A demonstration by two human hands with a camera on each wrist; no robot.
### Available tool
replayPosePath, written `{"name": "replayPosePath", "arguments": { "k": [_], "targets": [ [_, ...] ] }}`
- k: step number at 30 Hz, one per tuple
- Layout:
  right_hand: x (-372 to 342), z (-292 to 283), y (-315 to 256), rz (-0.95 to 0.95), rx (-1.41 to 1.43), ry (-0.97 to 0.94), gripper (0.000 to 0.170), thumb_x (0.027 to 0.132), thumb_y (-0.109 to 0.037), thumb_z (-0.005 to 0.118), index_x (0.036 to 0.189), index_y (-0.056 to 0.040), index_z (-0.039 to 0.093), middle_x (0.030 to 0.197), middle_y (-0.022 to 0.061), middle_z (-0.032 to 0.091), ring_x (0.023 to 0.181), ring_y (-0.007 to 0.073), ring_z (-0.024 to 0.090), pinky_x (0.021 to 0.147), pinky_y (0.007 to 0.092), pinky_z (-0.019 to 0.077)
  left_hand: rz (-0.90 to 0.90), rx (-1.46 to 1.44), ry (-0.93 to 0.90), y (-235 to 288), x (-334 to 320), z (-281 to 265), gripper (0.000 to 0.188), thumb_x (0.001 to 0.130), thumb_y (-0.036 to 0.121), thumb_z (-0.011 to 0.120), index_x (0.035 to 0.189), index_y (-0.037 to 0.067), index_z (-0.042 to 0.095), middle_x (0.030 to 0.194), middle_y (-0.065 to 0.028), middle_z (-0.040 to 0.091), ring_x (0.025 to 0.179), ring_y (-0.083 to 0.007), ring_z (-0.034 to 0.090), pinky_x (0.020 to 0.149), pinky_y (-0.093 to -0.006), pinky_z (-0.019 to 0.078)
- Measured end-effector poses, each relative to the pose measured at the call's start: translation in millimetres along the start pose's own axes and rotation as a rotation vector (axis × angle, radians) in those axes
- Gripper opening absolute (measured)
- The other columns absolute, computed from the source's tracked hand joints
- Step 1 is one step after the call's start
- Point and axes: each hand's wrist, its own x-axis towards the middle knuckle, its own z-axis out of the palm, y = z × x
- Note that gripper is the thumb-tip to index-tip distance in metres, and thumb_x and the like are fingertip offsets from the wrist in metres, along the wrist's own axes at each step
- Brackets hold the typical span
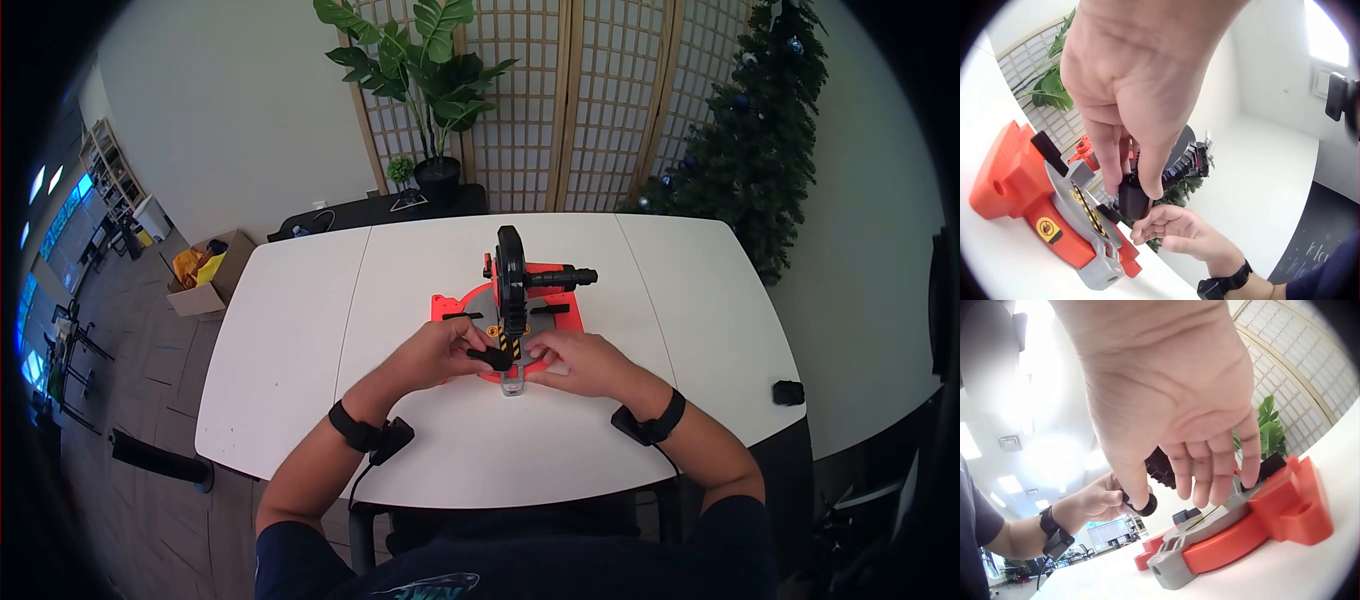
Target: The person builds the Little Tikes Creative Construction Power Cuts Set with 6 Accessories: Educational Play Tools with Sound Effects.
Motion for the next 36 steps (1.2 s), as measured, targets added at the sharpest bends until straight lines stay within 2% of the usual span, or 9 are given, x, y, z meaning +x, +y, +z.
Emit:
{"name": "replayPosePath", "arguments": {
  "k": [5,11,18,21,24,26,29,32,36],
  "targets": [
    [-3.0,10.1,-16.3,-0.08,0.234,-0.008,0.044,0.093,-0.039,0.07,0.121,-0.0061,0.059,0.104,0.0117,0.07,0.094,0.0263,0.07,0.078,0.0357,0.0553,0.08,-0.081,-0.082,-4.5,-0.1,16.1,0.025,0.083,0.004,0.081,0.091,0.002,0.057,0.114,-0.0089,0.068,0.102,-0.0144,0.068,0.088,-0.0276,0.0557],
    [-3.6,5.4,-26.7,0.011,0.148,-0.054,0.041,0.093,-0.037,0.071,0.122,-0.0086,0.061,0.102,0.0103,0.07,0.089,0.0243,0.07,0.076,0.0341,0.0552,0.2,0.16,-0.039,0.6,-0.2,19.1,0.032,0.081,0.015,0.085,0.098,0.003,0.06,0.11,-0.0079,0.068,0.102,-0.0214,0.067,0.086,-0.0333,0.0556],
    [-6.2,-0.9,-8.4,-0.063,0.104,0.002,0.04,0.093,-0.039,0.069,0.119,-0.0085,0.064,0.103,0.0087,0.067,0.09,0.0241,0.068,0.077,0.0346,0.0545,0.16,0.368,0.04,0.7,0.6,-5.0,0.041,0.077,0.024,0.087,0.104,0.006,0.063,0.106,-0.0084,0.067,0.099,-0.0243,0.067,0.087,-0.0338,0.0541],
    [-6.3,-11.1,-7.9,0.01,0.052,-0.071,0.04,0.093,-0.039,0.069,0.119,-0.0087,0.064,0.108,0.0078,0.065,0.091,0.0232,0.068,0.079,0.0347,0.0549,0.034,0.431,0.091,2.9,1.0,-15.0,0.042,0.077,0.028,0.086,0.104,0.006,0.063,0.107,-0.0094,0.066,0.102,-0.0263,0.066,0.091,-0.0351,0.0523],
    [-8.1,-15.2,0.3,0.098,0.049,-0.148,0.04,0.092,-0.038,0.07,0.118,-0.0082,0.065,0.114,0.0086,0.062,0.098,0.0237,0.066,0.084,0.0347,0.0543,0.032,0.501,0.116,-3.4,4.1,-24.6,0.048,0.076,0.033,0.086,0.109,0.006,0.063,0.111,-0.0108,0.066,0.109,-0.0292,0.063,0.095,-0.0375,0.051],
    [-10.3,-9.6,14.5,-0.005,0.0,-0.047,0.042,0.091,-0.037,0.072,0.119,-0.0057,0.067,0.121,0.0114,0.058,0.111,0.0263,0.06,0.093,0.0358,0.0509,0.047,0.591,0.181,-7.9,4.9,-27.9,0.058,0.074,0.033,0.087,0.117,0.005,0.06,0.119,-0.0136,0.064,0.119,-0.0319,0.058,0.1,-0.0403,0.0491],
    [-12.1,-9.3,23.3,0.034,-0.079,0.007,0.043,0.091,-0.036,0.072,0.12,-0.0049,0.067,0.128,0.0146,0.053,0.119,0.0284,0.054,0.099,0.0368,0.0482,-0.044,0.632,0.154,-6.1,4.8,-31.3,0.077,0.069,0.035,0.089,0.13,0.004,0.053,0.131,-0.0171,0.059,0.128,-0.0343,0.053,0.105,-0.0415,0.0472],
    [-14.1,-9.9,20.8,0.12,-0.037,0.114,0.042,0.091,-0.034,0.073,0.118,-0.0027,0.066,0.121,0.0166,0.057,0.111,0.0287,0.058,0.094,0.037,0.0499,-0.195,0.652,0.05,-9.1,6.8,-34.2,0.096,0.068,0.042,0.089,0.144,0.006,0.042,0.146,-0.0163,0.048,0.141,-0.0339,0.041,0.115,-0.0422,0.0404],
    [-9.8,-13.0,28.3,0.177,0.118,0.046,0.041,0.091,-0.033,0.073,0.116,-0.0014,0.066,0.109,0.0146,0.062,0.096,0.0261,0.063,0.085,0.0358,0.0524,-0.219,0.697,-0.003,-19.3,10.4,-33.7,0.109,0.065,0.044,0.091,0.15,0.005,0.035,0.153,-0.0178,0.04,0.145,-0.0339,0.035,0.118,-0.0429,0.0373]
  ]
}}
